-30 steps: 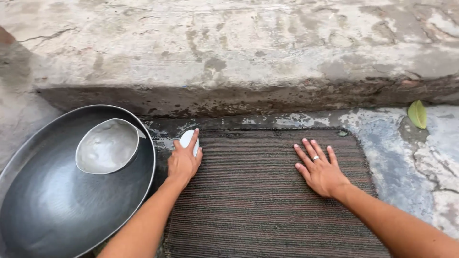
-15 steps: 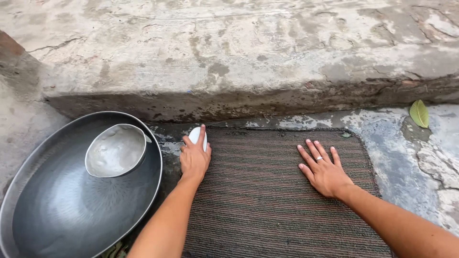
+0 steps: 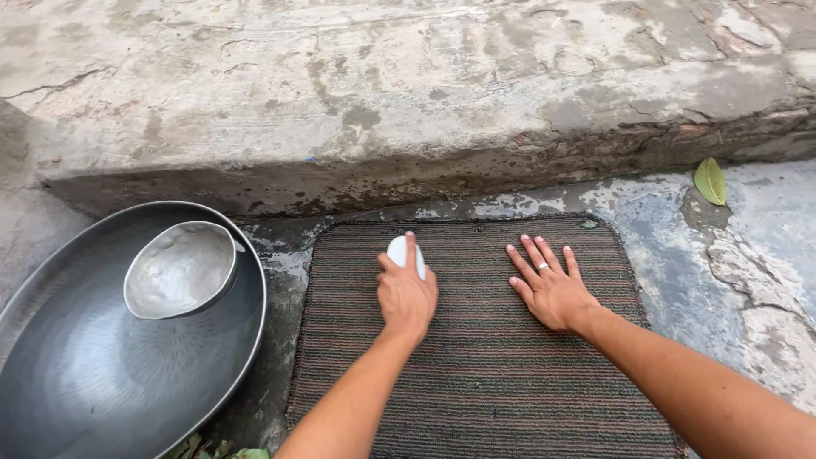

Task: Scrub a small rug using a brush and water.

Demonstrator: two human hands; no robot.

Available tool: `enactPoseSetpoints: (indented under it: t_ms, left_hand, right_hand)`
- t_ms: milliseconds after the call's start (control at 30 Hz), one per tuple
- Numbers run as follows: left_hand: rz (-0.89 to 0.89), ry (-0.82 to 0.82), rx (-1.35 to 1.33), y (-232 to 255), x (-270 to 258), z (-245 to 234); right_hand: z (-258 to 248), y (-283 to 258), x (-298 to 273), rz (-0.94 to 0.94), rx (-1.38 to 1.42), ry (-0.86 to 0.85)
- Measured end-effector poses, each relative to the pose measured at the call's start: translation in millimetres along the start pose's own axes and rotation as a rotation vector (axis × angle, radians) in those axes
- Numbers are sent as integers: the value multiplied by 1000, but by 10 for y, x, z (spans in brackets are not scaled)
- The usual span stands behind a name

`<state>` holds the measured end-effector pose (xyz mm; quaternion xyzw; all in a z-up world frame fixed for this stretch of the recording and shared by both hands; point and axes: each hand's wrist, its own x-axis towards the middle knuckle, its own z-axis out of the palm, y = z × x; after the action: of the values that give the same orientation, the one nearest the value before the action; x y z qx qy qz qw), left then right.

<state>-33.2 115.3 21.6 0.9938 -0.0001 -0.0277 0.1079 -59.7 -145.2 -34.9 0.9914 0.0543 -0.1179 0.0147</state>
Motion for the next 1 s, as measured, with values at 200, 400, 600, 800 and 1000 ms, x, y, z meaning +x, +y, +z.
enactPoseSetpoints:
  t_ms: [200, 400, 600, 800, 1000]
  left_hand:
    - [197, -32, -191, 344, -74, 137]
    - [79, -149, -698, -61, 515, 509]
    - [-112, -149, -762, -544, 329, -177]
    - [36, 232, 25, -1145, 302, 630]
    - [48, 274, 21, -1083, 246, 501]
  right_hand:
    - [-85, -655, 25, 49, 95, 310]
    - [-405, -1163, 267, 327, 659, 408]
    - [-717, -1635, 263, 215, 541, 308]
    - [-684, -1877, 561, -180, 327, 431]
    - [-526, -1614, 570, -369, 329, 492]
